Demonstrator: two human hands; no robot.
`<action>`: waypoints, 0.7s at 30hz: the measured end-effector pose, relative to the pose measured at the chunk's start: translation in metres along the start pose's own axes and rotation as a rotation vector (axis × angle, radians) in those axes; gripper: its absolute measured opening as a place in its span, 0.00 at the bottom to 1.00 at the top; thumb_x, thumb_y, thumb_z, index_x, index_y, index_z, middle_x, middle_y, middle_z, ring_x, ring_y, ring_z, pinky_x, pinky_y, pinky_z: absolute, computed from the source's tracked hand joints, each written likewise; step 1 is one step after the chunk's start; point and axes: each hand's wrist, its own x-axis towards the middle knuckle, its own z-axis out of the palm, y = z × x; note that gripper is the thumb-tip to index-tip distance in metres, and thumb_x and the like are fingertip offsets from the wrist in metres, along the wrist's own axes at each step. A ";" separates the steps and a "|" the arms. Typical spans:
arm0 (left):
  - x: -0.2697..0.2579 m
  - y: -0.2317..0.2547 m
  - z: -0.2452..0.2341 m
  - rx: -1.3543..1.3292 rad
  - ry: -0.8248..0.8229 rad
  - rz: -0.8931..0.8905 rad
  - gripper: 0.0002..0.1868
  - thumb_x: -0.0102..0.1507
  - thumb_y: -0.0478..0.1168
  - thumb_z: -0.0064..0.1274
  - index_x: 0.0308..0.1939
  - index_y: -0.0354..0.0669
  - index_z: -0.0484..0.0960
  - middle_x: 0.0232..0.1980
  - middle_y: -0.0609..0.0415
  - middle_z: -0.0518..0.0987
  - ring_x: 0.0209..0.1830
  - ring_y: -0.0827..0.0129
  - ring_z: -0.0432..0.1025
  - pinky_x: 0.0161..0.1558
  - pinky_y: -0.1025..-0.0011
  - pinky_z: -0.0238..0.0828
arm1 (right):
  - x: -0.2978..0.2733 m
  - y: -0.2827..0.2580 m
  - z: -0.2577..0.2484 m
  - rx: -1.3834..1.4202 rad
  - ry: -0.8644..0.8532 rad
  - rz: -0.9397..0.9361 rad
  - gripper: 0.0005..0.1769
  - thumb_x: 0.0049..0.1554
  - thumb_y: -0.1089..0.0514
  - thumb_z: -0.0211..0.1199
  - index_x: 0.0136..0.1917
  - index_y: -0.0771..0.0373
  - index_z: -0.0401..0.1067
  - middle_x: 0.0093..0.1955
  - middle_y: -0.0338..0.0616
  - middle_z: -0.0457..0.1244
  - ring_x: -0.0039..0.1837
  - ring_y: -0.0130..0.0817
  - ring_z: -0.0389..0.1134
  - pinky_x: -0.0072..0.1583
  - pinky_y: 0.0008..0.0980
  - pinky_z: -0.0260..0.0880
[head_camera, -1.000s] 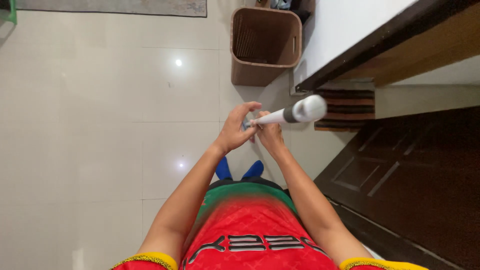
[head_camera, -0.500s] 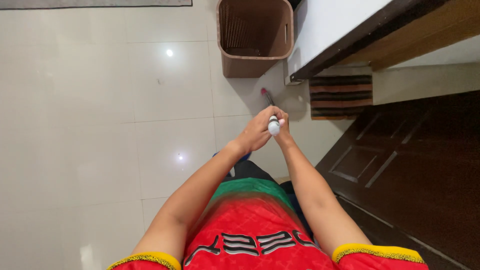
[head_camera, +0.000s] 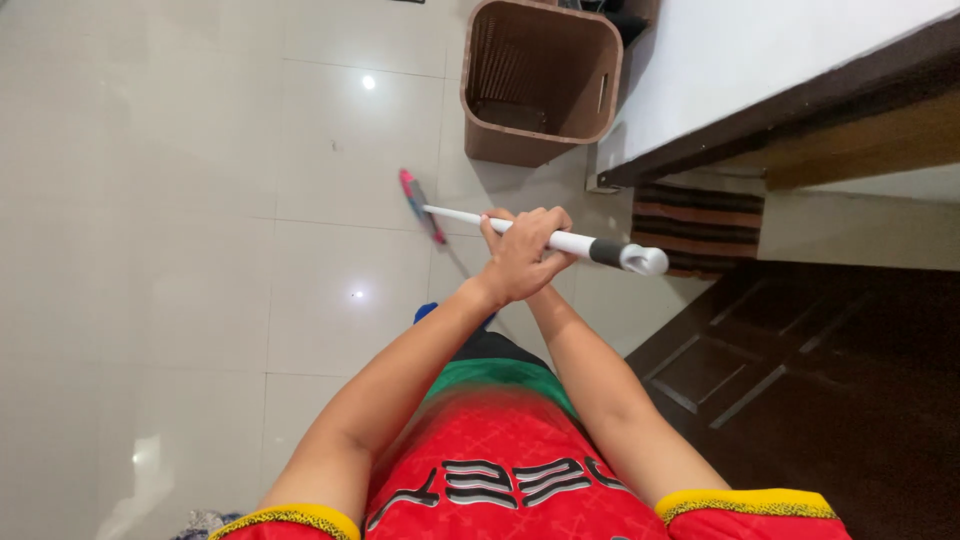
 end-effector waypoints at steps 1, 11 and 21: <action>0.001 0.005 0.001 0.006 0.016 -0.006 0.13 0.59 0.41 0.59 0.40 0.42 0.72 0.36 0.49 0.72 0.39 0.53 0.67 0.43 0.58 0.60 | 0.006 -0.015 -0.012 0.004 -0.012 -0.012 0.13 0.56 0.44 0.71 0.50 0.51 0.75 0.38 0.42 0.61 0.47 0.35 0.62 0.50 0.40 0.61; 0.008 0.029 -0.012 -0.074 0.068 0.049 0.10 0.55 0.39 0.58 0.36 0.42 0.74 0.30 0.51 0.73 0.33 0.56 0.69 0.40 0.61 0.62 | 0.005 0.040 -0.006 0.491 -0.342 0.069 0.05 0.60 0.50 0.62 0.44 0.50 0.72 0.36 0.35 0.59 0.42 0.28 0.60 0.48 0.33 0.64; -0.011 -0.021 -0.050 -0.310 0.001 -0.075 0.16 0.65 0.44 0.57 0.26 0.39 0.75 0.30 0.51 0.79 0.32 0.56 0.69 0.37 0.63 0.68 | 0.006 -0.057 0.073 -1.878 -0.062 0.360 0.11 0.62 0.68 0.60 0.38 0.58 0.71 0.38 0.34 0.59 0.47 0.24 0.61 0.61 0.29 0.67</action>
